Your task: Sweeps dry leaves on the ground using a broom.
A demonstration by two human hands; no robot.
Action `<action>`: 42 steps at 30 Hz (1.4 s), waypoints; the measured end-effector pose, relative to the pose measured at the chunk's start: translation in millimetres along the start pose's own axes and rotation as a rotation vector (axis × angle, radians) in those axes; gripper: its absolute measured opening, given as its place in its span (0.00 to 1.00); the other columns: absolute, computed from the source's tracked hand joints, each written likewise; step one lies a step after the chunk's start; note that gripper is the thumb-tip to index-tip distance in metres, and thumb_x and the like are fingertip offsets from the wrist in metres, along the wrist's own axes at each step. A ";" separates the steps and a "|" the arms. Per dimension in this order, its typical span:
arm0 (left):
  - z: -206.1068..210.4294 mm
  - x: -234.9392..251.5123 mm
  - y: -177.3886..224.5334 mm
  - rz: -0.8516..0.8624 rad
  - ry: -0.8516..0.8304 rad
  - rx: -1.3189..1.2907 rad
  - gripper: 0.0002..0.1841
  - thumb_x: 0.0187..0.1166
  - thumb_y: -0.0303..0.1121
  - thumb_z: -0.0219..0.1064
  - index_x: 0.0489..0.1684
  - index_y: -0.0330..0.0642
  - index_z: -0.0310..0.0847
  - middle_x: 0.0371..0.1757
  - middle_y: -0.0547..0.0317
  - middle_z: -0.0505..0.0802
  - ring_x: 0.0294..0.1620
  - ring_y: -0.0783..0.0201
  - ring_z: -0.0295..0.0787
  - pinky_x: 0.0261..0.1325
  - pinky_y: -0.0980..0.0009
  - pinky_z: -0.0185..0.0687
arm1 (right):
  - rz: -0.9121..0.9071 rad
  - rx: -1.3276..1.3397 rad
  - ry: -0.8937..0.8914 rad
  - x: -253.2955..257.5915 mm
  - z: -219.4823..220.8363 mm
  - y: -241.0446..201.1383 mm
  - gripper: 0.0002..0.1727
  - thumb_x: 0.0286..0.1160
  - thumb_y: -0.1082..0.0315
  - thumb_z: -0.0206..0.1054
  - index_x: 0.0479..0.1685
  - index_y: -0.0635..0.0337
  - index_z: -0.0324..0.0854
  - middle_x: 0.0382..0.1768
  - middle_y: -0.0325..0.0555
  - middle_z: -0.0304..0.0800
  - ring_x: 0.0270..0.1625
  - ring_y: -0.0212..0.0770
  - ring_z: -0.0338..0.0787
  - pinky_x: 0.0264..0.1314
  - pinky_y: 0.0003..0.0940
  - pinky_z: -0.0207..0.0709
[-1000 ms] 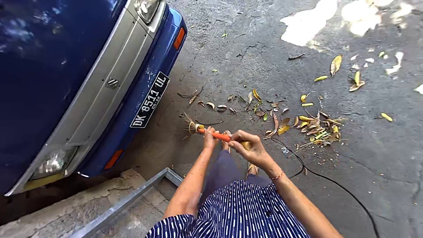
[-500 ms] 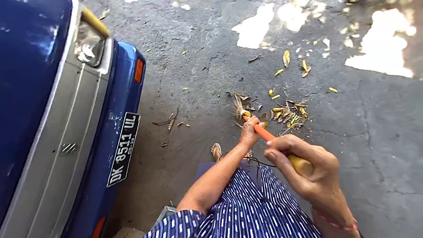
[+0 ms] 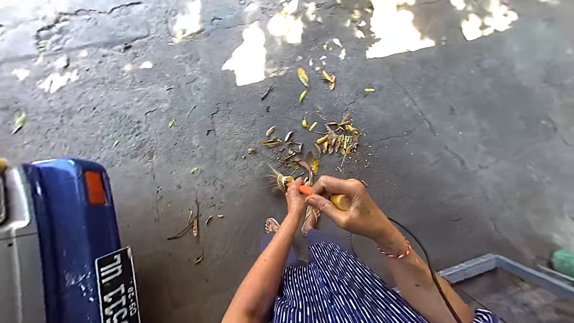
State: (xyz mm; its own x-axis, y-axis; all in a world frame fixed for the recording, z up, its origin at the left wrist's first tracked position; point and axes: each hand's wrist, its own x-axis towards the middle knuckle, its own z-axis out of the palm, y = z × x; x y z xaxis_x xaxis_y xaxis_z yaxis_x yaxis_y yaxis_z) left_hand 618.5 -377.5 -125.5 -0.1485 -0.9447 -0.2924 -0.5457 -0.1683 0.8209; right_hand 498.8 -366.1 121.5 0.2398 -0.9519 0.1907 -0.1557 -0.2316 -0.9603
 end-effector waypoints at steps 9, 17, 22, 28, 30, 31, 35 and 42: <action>3.3 15.6 133.2 0.382 -0.074 -0.453 0.09 0.78 0.29 0.68 0.43 0.31 0.90 0.45 0.54 0.96 0.49 0.67 0.93 0.61 0.66 0.87 | -0.271 0.053 0.109 -46.2 -96.2 -34.0 0.29 0.74 0.58 0.77 0.67 0.71 0.79 0.59 0.53 0.90 0.67 0.36 0.87 0.78 0.34 0.77; -33.0 11.0 284.1 0.639 -0.473 -0.714 0.18 0.83 0.59 0.61 0.46 0.64 0.94 0.50 0.70 0.98 0.52 0.70 0.95 0.59 0.73 0.89 | 0.142 -0.243 0.512 -50.3 -121.6 56.2 0.28 0.65 0.76 0.78 0.68 0.75 0.82 0.66 0.66 0.88 0.71 0.58 0.87 0.78 0.50 0.77; -5.2 32.6 341.6 0.751 -0.967 -0.778 0.08 0.83 0.46 0.69 0.46 0.59 0.91 0.57 0.62 0.97 0.59 0.62 0.95 0.66 0.64 0.89 | 0.484 -0.313 0.566 -69.7 -157.6 80.8 0.10 0.65 0.80 0.69 0.46 0.70 0.88 0.42 0.63 0.93 0.50 0.62 0.93 0.54 0.63 0.81; 52.6 80.7 356.5 0.723 -1.254 -0.619 0.11 0.86 0.45 0.65 0.39 0.54 0.91 0.55 0.59 0.98 0.64 0.57 0.93 0.79 0.53 0.78 | 0.902 -0.355 0.870 -147.4 -208.5 198.7 0.11 0.67 0.77 0.70 0.46 0.74 0.87 0.51 0.68 0.90 0.62 0.64 0.87 0.71 0.58 0.75; 98.5 87.8 319.5 0.653 -1.221 -0.485 0.12 0.84 0.44 0.67 0.37 0.49 0.91 0.58 0.57 0.97 0.64 0.59 0.92 0.75 0.58 0.83 | 1.042 -0.338 0.892 -160.9 -217.6 227.6 0.20 0.67 0.77 0.71 0.60 0.74 0.84 0.65 0.72 0.84 0.74 0.67 0.79 0.80 0.58 0.70; 117.6 89.2 295.3 0.613 -1.190 -0.431 0.12 0.82 0.41 0.69 0.36 0.42 0.91 0.58 0.55 0.96 0.63 0.61 0.92 0.72 0.61 0.85 | 1.069 -0.325 0.862 -162.1 -215.9 240.4 0.23 0.69 0.76 0.71 0.65 0.74 0.82 0.69 0.72 0.82 0.78 0.67 0.77 0.84 0.57 0.65; 123.3 112.1 239.3 0.589 -1.150 -0.261 0.13 0.79 0.32 0.68 0.32 0.27 0.88 0.54 0.45 0.95 0.64 0.61 0.91 0.74 0.64 0.83 | 1.057 -0.263 0.637 -130.9 -199.7 278.8 0.16 0.76 0.76 0.66 0.58 0.78 0.84 0.63 0.72 0.86 0.76 0.66 0.79 0.91 0.56 0.51; 15.7 145.2 324.3 0.867 -0.784 0.130 0.18 0.84 0.48 0.64 0.30 0.48 0.91 0.42 0.65 0.98 0.55 0.71 0.94 0.82 0.50 0.74 | 0.694 -0.116 0.433 10.8 -194.6 238.4 0.12 0.74 0.74 0.67 0.49 0.76 0.86 0.54 0.69 0.89 0.66 0.64 0.85 0.75 0.57 0.70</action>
State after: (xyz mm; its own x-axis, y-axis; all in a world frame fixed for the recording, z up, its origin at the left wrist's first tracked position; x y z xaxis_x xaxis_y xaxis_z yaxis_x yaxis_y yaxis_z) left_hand 406.9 -564.9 90.6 -0.9537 -0.2901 0.0799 -0.0865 0.5186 0.8506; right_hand 277.8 -470.6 -65.8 -0.3342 -0.8736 -0.3539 -0.2358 0.4410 -0.8660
